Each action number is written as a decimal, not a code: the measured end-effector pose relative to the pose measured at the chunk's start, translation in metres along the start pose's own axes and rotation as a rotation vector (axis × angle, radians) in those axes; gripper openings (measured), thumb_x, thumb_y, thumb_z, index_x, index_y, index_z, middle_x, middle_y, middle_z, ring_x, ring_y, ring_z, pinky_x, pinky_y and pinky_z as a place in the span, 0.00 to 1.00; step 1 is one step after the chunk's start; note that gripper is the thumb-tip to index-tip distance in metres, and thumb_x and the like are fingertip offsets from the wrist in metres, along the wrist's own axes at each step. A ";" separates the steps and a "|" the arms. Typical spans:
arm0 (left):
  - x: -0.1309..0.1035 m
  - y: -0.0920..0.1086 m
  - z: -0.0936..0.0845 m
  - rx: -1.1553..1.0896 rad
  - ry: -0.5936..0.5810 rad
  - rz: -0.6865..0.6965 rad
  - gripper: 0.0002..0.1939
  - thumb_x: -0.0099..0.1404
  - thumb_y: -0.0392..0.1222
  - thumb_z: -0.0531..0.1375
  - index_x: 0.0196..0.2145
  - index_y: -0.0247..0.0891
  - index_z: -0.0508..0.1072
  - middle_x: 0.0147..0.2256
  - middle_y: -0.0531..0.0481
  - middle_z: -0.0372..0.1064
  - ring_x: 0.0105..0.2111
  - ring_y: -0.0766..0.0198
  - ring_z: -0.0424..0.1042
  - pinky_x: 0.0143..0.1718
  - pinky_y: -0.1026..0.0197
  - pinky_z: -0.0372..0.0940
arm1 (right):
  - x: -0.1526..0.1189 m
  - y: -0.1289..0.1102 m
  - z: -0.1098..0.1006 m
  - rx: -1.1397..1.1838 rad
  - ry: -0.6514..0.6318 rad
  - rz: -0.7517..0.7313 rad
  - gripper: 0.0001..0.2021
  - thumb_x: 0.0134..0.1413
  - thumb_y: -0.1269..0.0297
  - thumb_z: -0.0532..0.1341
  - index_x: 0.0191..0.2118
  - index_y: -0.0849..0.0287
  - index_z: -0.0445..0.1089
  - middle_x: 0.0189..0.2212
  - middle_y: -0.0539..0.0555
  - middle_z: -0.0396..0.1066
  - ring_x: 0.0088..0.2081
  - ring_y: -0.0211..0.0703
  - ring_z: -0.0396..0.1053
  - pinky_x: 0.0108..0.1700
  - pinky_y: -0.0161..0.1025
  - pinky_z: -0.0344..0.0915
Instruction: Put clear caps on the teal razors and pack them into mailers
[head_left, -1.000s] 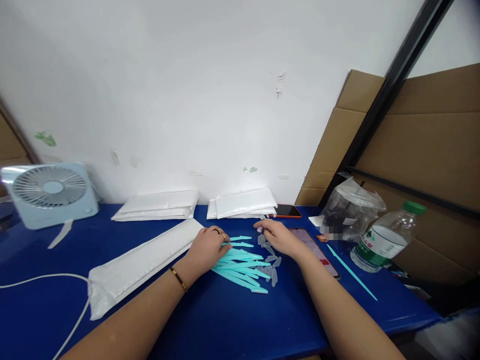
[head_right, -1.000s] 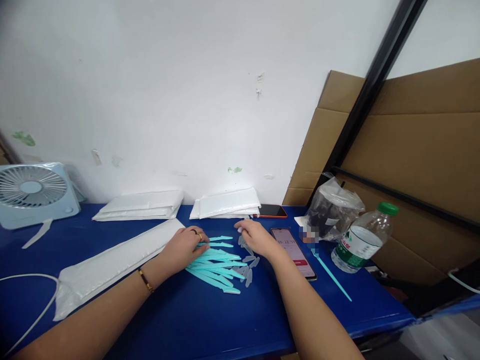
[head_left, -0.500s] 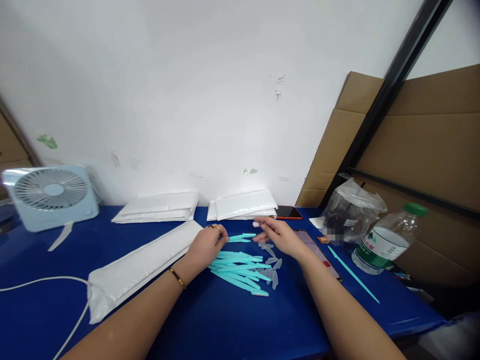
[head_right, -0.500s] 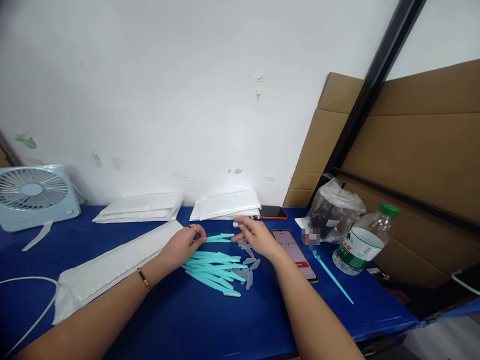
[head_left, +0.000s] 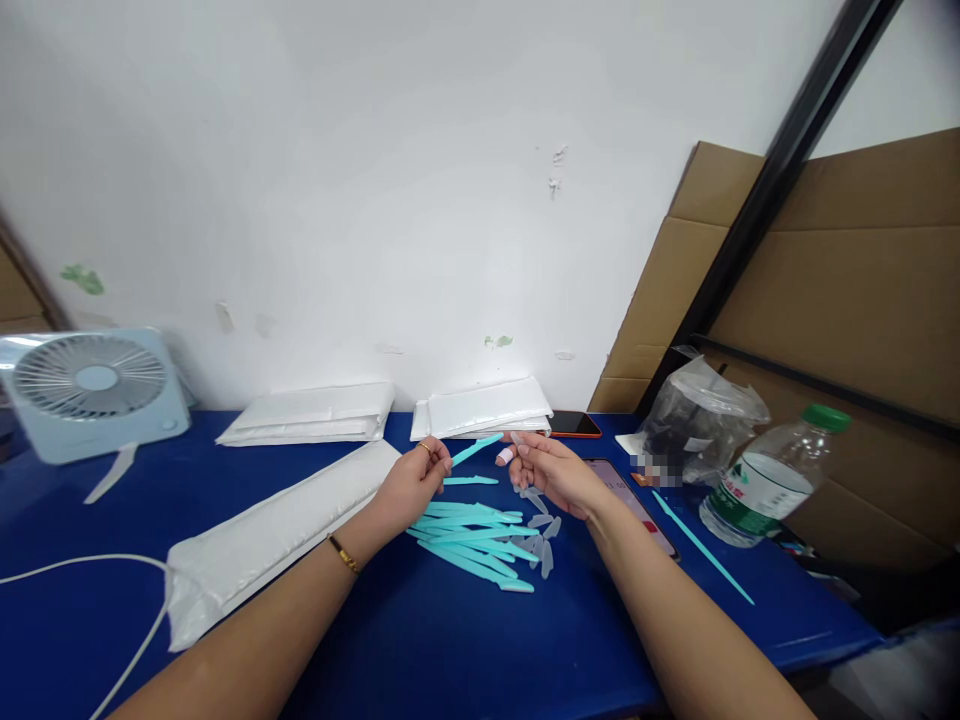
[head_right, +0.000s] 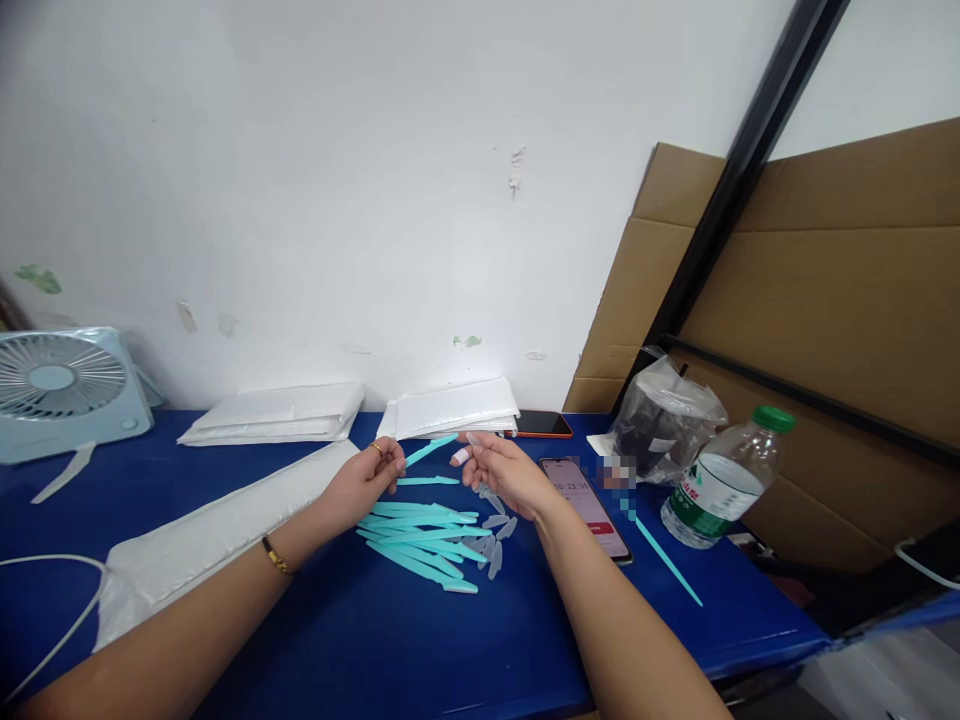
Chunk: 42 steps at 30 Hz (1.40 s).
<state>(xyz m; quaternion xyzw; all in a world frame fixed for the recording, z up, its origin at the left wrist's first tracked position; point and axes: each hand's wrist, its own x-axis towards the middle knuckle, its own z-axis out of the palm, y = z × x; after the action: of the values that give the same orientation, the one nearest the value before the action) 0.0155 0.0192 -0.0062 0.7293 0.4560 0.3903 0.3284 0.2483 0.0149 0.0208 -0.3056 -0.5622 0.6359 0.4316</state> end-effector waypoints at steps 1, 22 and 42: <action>0.000 0.001 0.000 -0.004 0.007 0.001 0.09 0.62 0.47 0.50 0.31 0.39 0.61 0.23 0.56 0.60 0.22 0.68 0.63 0.26 0.64 0.58 | 0.000 0.000 0.000 -0.015 0.009 0.004 0.15 0.52 0.61 0.60 0.45 0.60 0.67 0.36 0.56 0.70 0.28 0.34 0.67 0.29 0.33 0.62; 0.000 -0.001 -0.002 0.073 0.045 0.051 0.10 0.62 0.47 0.50 0.32 0.39 0.64 0.25 0.55 0.60 0.27 0.67 0.60 0.30 0.65 0.58 | 0.005 0.007 -0.008 -0.325 0.258 -0.193 0.16 0.43 0.58 0.65 0.40 0.61 0.73 0.26 0.54 0.73 0.29 0.40 0.69 0.33 0.37 0.64; -0.001 -0.003 0.001 0.051 -0.086 0.070 0.10 0.62 0.46 0.50 0.32 0.38 0.65 0.26 0.55 0.61 0.27 0.67 0.62 0.31 0.64 0.60 | 0.001 0.007 -0.002 -0.466 0.030 -0.141 0.17 0.47 0.56 0.62 0.41 0.61 0.73 0.27 0.55 0.74 0.31 0.40 0.70 0.36 0.39 0.66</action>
<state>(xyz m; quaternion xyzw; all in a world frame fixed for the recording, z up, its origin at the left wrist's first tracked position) 0.0155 0.0189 -0.0094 0.7689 0.4257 0.3581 0.3152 0.2482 0.0163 0.0135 -0.3660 -0.7072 0.4528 0.4011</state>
